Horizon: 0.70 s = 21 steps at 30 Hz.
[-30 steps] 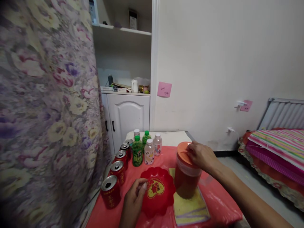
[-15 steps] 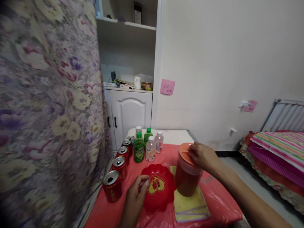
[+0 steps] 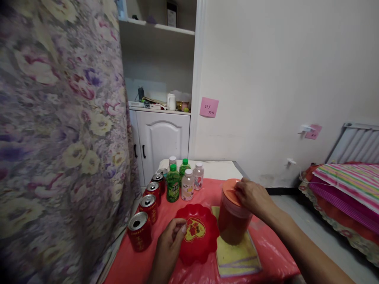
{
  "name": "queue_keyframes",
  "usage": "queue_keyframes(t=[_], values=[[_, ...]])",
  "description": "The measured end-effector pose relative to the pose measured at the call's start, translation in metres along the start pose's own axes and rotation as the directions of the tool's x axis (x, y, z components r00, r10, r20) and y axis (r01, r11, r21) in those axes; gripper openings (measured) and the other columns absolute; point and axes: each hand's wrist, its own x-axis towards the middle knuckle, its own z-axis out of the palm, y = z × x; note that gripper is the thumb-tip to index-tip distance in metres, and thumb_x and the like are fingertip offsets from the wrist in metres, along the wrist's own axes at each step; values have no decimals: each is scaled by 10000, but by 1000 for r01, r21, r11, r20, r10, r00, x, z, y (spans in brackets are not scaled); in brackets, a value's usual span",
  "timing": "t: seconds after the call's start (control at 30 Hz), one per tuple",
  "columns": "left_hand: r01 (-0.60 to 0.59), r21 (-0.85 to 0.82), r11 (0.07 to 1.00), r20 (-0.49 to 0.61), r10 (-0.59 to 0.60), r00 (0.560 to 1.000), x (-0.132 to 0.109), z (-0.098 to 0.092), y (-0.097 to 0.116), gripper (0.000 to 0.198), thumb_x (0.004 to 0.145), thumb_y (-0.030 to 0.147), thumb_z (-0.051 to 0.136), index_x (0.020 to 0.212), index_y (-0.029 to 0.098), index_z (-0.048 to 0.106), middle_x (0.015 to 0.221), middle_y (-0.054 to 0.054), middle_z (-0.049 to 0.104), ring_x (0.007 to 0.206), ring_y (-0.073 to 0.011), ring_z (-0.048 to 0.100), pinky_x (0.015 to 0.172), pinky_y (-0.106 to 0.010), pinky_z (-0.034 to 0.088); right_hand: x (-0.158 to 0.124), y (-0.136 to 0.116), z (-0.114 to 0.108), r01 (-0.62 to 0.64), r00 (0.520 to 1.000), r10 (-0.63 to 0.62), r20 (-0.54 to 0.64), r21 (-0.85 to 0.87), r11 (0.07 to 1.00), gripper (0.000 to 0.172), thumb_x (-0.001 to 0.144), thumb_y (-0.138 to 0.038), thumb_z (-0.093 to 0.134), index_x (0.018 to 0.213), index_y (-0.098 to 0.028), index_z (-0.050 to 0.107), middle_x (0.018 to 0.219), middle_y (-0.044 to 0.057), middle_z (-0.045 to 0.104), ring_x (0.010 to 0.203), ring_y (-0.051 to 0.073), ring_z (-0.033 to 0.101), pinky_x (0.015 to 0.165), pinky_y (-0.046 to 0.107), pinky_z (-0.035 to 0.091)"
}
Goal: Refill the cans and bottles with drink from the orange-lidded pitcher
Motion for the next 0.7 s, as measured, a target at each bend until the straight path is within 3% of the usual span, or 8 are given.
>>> queue_keyframes(t=[0.2,0.4,0.7], values=[[-6,-6,1000,-5,6,1000,1,1,-2,242,839,422,579,880,207,682,845,-78,767,760,-251,715,706,-343,569,0,-1,2,22,1000,-22,4,3,1000,230,916,-197,479,856,-181,700,872,63,665,680,170,623,597,287,343],[-29,39,999,-28,30,999,3,-4,-2,254,863,422,547,911,205,669,875,-87,761,809,-259,710,756,-364,562,-4,1,4,17,1000,-16,-13,64,998,284,964,-285,458,1010,-198,724,933,73,671,768,204,667,677,306,431],[-38,136,990,80,27,996,-2,4,-9,200,849,359,545,882,205,668,904,-108,762,855,-283,718,777,-380,558,-21,3,-2,38,991,-7,-133,232,972,321,989,-407,441,1073,-222,689,958,82,676,769,226,663,710,355,480]])
